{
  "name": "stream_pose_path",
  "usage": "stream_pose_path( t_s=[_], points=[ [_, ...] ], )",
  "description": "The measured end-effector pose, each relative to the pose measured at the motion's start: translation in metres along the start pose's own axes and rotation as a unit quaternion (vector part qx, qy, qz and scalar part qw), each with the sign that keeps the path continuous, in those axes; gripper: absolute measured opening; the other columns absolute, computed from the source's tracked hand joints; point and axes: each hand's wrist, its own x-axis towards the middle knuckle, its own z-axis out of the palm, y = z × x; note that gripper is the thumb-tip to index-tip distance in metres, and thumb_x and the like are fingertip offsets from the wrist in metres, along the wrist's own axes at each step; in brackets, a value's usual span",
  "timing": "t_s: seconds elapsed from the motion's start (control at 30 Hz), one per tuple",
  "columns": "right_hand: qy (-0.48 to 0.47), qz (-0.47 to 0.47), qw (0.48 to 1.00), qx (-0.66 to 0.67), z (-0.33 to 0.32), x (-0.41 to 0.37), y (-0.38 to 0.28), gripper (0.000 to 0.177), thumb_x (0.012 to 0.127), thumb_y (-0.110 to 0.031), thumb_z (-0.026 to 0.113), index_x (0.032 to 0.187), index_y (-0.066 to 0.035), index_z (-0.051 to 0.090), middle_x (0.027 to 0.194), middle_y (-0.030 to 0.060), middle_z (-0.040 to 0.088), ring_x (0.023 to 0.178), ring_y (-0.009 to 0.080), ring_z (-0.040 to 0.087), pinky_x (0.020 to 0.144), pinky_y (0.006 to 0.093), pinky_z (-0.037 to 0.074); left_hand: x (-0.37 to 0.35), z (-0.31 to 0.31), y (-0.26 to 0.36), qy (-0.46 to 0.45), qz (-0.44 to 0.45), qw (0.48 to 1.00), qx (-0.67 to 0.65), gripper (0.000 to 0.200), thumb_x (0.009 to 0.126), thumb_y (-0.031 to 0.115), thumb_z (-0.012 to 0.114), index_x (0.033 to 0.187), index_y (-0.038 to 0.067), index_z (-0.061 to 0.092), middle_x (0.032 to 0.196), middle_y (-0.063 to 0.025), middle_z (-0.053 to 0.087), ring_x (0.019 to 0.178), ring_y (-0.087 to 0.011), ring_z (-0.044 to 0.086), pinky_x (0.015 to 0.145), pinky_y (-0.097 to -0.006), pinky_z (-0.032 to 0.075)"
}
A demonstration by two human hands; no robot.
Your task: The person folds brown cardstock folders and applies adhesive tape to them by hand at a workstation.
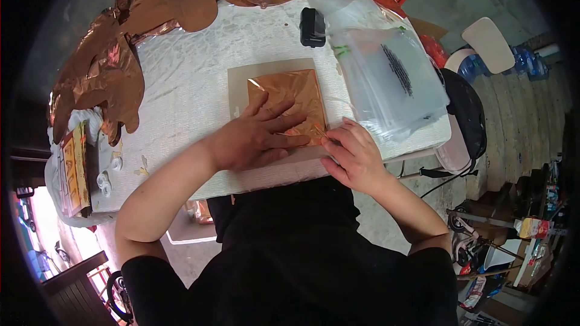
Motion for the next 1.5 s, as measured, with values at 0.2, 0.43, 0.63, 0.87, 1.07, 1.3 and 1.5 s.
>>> stream_pose_path(
  t_s=[0.2,0.43,0.63,0.87,1.07,1.3,1.5],
  points=[
    [-0.001,0.008,1.0,0.001,-0.001,-0.001,-0.001,0.034,0.066,-0.014,0.076,0.095,0.001,0.066,0.104,0.0115,0.06,0.096,0.0292,0.058,0.097,0.0498,0.046,-0.003,0.0,-0.003,-0.013,0.017,0.999,0.026,0.04,0.095,0.034,0.051,0.135,0.03,0.054,0.153,-0.0041,0.033,0.146,-0.033,0.018,0.115,-0.06,0.007],
    [0.036,0.031,0.998,0.048,-0.003,-0.007,-0.003,0.023,0.071,-0.004,0.071,0.093,0.003,0.067,0.104,0.0141,0.063,0.096,0.0319,0.06,0.093,0.0451,0.049,-0.004,-0.001,-0.004,-0.01,0.018,1.0,0.009,0.04,0.096,0.036,0.05,0.134,0.03,0.054,0.153,-0.0045,0.034,0.146,-0.0341,0.017,0.115,-0.0601,0.004],
    [0.09,0.094,0.984,0.121,-0.016,0.005,0.001,0.016,0.074,0.006,0.064,0.09,0.006,0.066,0.097,0.0169,0.064,0.094,0.0352,0.062,0.087,0.041,0.05,-0.005,0.0,-0.004,0.006,0.025,1.0,0.001,0.038,0.093,0.032,0.054,0.131,0.026,0.057,0.152,-0.0069,0.034,0.145,-0.0367,0.017,0.115,-0.06,0.005],
    [-0.008,0.082,0.995,0.052,0.016,0.054,0.016,0.041,0.086,-0.003,0.058,0.125,0.006,0.051,0.136,0.0211,0.046,0.13,0.0377,0.042,0.106,0.0439,0.038,-0.004,0.003,-0.003,0.006,0.021,1.0,-0.011,0.039,0.093,0.032,0.055,0.131,0.026,0.057,0.154,-0.0049,0.032,0.147,-0.0333,0.014,0.114,-0.0611,0.004],
    [-0.094,0.075,0.992,0.028,0.048,0.077,0.039,0.048,0.093,-0.013,0.051,0.136,0.005,0.042,0.145,0.0217,0.038,0.137,0.0377,0.033,0.114,0.0452,0.026,-0.003,0.003,-0.002,0.002,0.009,1.0,-0.029,0.04,0.094,0.034,0.054,0.133,0.028,0.055,0.155,-0.0024,0.03,0.148,-0.0317,0.007,0.114,-0.0621,0.001],
    [-0.118,0.078,0.99,-0.007,0.046,0.076,0.037,0.061,0.094,-0.028,0.053,0.143,0.004,0.034,0.149,0.0234,0.031,0.14,0.0373,0.028,0.116,0.0455,0.022,-0.007,0.008,0.002,0.016,0.009,0.999,0.049,0.048,0.095,0.041,0.048,0.142,0.029,0.044,0.153,-0.0051,0.032,0.144,-0.0309,0.02,0.116,-0.0591,0.005],
    [-0.111,0.056,0.992,-0.03,0.047,0.075,0.038,0.073,0.09,-0.038,0.058,0.143,0.003,0.032,0.15,0.0232,0.03,0.14,0.0381,0.028,0.115,0.0463,0.023,-0.04,0.006,0.026,-0.016,-0.023,1.0,0.001,0.062,0.093,0.043,0.051,0.146,0.015,0.037,0.156,-0.0113,0.025,0.146,-0.031,0.018,0.117,-0.0525,0.006]
  ],
)
